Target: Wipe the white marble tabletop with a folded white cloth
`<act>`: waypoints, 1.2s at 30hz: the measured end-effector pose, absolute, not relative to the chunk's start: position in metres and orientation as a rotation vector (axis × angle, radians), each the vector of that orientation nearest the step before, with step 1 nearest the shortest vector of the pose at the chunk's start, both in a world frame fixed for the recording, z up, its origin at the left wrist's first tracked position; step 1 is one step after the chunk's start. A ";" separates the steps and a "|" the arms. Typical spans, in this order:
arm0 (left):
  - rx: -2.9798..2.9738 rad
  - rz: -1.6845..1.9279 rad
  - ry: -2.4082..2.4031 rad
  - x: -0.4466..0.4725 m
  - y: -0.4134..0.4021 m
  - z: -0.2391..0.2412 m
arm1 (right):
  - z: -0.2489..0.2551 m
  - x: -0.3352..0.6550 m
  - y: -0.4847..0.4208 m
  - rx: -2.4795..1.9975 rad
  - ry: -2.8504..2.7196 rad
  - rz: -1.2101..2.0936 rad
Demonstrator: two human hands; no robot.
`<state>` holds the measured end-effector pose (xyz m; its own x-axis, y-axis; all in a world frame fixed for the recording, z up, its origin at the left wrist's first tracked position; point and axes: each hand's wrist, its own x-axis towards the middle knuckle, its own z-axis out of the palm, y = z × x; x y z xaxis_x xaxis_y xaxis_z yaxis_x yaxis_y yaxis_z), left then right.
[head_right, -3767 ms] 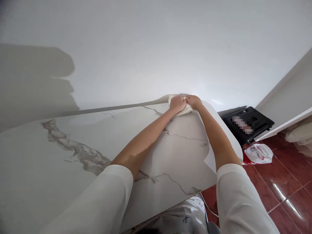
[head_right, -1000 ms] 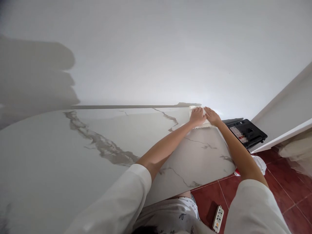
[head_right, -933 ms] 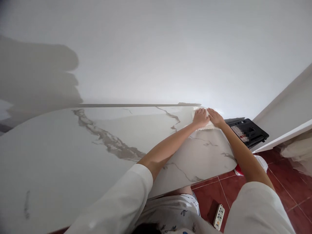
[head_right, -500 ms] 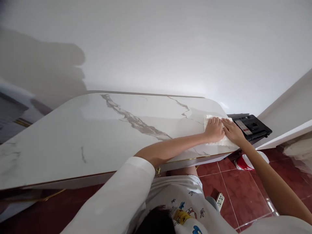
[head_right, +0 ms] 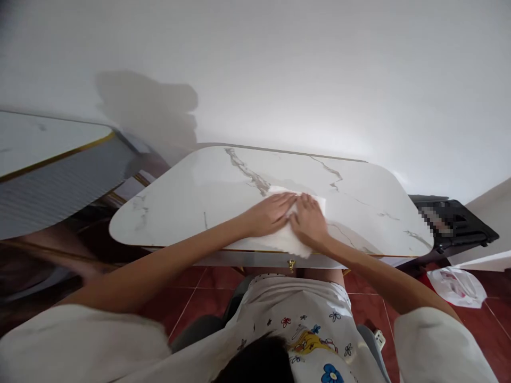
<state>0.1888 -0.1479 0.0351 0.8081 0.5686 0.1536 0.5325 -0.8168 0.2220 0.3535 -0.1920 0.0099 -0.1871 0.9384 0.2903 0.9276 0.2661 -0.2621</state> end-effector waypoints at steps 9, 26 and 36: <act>2.546 0.168 1.521 -0.016 -0.142 0.027 | 0.014 0.139 -0.160 -1.424 -2.332 0.302; 2.516 0.419 1.546 -0.056 0.030 0.015 | 0.013 0.089 0.004 -1.513 -2.129 0.188; 2.472 0.684 1.378 -0.026 0.136 0.005 | 0.007 0.120 0.093 -1.659 -2.094 -0.041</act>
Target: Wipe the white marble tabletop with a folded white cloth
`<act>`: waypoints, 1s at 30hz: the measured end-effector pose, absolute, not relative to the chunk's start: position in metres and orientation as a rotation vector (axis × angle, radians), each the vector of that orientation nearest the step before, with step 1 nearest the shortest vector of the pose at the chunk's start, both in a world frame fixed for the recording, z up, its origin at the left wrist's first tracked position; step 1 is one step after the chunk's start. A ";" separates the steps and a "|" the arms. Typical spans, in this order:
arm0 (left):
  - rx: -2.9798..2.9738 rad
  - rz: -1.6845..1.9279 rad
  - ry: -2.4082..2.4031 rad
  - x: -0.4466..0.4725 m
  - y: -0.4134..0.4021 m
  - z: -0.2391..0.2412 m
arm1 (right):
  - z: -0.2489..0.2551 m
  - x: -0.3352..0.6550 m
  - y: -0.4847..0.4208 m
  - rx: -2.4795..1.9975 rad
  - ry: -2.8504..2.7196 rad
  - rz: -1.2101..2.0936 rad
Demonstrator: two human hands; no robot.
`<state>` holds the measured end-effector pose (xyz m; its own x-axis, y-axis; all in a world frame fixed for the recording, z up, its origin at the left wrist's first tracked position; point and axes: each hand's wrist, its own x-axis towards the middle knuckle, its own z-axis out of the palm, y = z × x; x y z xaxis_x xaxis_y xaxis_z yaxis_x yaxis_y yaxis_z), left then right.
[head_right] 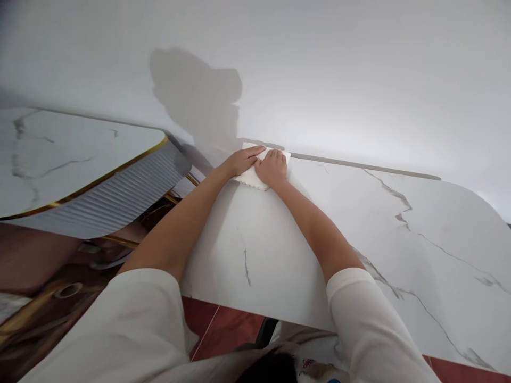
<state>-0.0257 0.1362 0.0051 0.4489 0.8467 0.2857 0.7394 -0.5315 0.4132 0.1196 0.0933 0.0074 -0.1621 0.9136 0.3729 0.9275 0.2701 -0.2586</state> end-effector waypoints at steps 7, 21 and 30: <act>2.473 0.617 1.455 -0.013 0.160 0.014 | 0.018 0.128 0.119 -1.724 -2.130 -0.007; 2.723 0.524 1.227 -0.060 0.089 0.000 | 0.013 0.090 0.028 -1.613 -2.171 -0.049; 2.687 0.528 1.272 -0.100 -0.025 -0.006 | 0.018 0.061 -0.076 -1.542 -2.312 -0.026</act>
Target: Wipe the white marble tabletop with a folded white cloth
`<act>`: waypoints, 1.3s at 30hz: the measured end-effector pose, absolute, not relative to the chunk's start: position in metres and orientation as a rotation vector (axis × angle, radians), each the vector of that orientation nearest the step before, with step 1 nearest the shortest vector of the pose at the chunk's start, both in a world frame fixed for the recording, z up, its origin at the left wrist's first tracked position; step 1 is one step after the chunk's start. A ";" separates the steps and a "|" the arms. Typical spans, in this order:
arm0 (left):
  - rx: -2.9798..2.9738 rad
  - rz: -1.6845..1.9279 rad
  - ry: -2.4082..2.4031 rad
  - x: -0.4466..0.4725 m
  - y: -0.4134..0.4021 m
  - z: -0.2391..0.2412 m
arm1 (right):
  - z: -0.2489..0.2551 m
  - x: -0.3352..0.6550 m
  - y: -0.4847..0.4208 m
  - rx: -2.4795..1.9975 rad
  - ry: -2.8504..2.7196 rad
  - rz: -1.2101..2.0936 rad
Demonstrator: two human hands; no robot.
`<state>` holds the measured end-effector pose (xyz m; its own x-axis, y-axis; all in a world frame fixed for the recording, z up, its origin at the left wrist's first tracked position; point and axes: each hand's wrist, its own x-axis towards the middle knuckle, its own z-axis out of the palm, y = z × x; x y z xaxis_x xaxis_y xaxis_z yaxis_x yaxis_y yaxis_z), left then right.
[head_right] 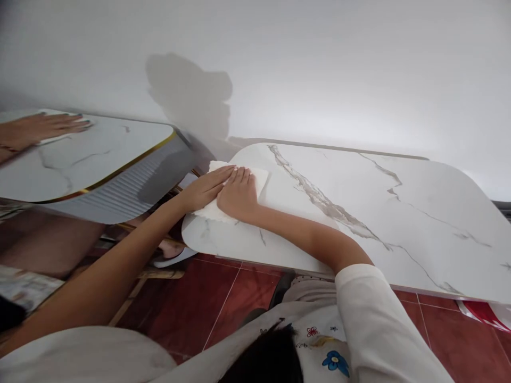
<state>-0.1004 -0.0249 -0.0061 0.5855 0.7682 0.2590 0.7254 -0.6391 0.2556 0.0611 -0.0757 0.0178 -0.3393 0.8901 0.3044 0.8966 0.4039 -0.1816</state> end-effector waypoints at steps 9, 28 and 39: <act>2.681 0.520 1.321 -0.092 -0.114 -0.007 | 0.019 0.075 -0.149 -1.405 -2.455 -0.064; 2.514 0.722 1.319 0.022 -0.018 0.006 | 0.021 0.172 -0.060 -1.722 -2.196 0.070; 2.450 0.679 1.478 0.038 0.093 0.008 | 0.018 0.182 0.054 -1.717 -2.151 0.064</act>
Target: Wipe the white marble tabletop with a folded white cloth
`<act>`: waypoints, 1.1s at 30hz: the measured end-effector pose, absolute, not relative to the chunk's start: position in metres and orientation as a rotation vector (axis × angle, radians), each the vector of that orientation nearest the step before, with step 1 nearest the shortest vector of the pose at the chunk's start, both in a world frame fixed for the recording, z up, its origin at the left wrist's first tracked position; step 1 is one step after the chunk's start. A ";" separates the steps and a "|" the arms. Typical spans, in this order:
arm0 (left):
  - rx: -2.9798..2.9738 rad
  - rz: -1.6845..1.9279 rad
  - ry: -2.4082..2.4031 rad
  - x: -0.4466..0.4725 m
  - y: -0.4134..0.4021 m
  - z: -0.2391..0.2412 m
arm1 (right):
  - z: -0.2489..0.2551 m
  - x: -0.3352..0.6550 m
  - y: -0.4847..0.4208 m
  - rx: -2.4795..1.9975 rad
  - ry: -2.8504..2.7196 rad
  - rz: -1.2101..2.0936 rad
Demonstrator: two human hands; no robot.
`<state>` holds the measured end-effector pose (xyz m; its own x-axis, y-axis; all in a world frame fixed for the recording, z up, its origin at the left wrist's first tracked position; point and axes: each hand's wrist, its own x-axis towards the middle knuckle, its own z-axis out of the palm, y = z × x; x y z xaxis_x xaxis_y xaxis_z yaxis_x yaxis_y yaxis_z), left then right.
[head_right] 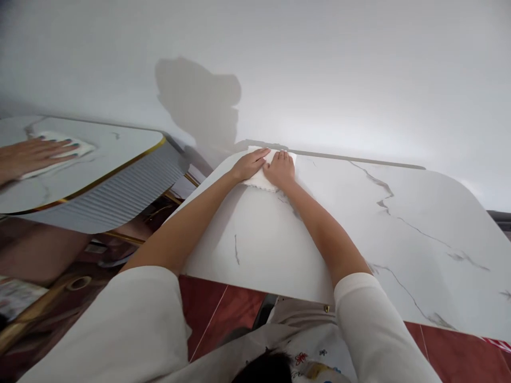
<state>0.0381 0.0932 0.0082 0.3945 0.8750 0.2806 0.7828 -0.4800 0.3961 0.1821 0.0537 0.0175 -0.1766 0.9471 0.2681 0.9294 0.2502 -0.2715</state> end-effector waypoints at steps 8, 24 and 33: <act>2.430 0.737 1.483 0.044 0.138 0.013 | 0.019 0.183 0.101 -1.730 -2.055 0.018; 2.629 0.515 1.391 0.018 0.081 0.002 | 0.013 0.166 0.029 -1.745 -2.113 0.002; 2.689 0.494 1.399 -0.019 -0.034 -0.004 | 0.011 0.138 -0.073 -1.573 -2.270 0.013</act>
<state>-0.0191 -0.0340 -0.0045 0.5337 0.8080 0.2497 0.7855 -0.5830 0.2076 0.1385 -0.0735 0.0108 -0.3031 0.9047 0.2994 0.9011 0.3743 -0.2188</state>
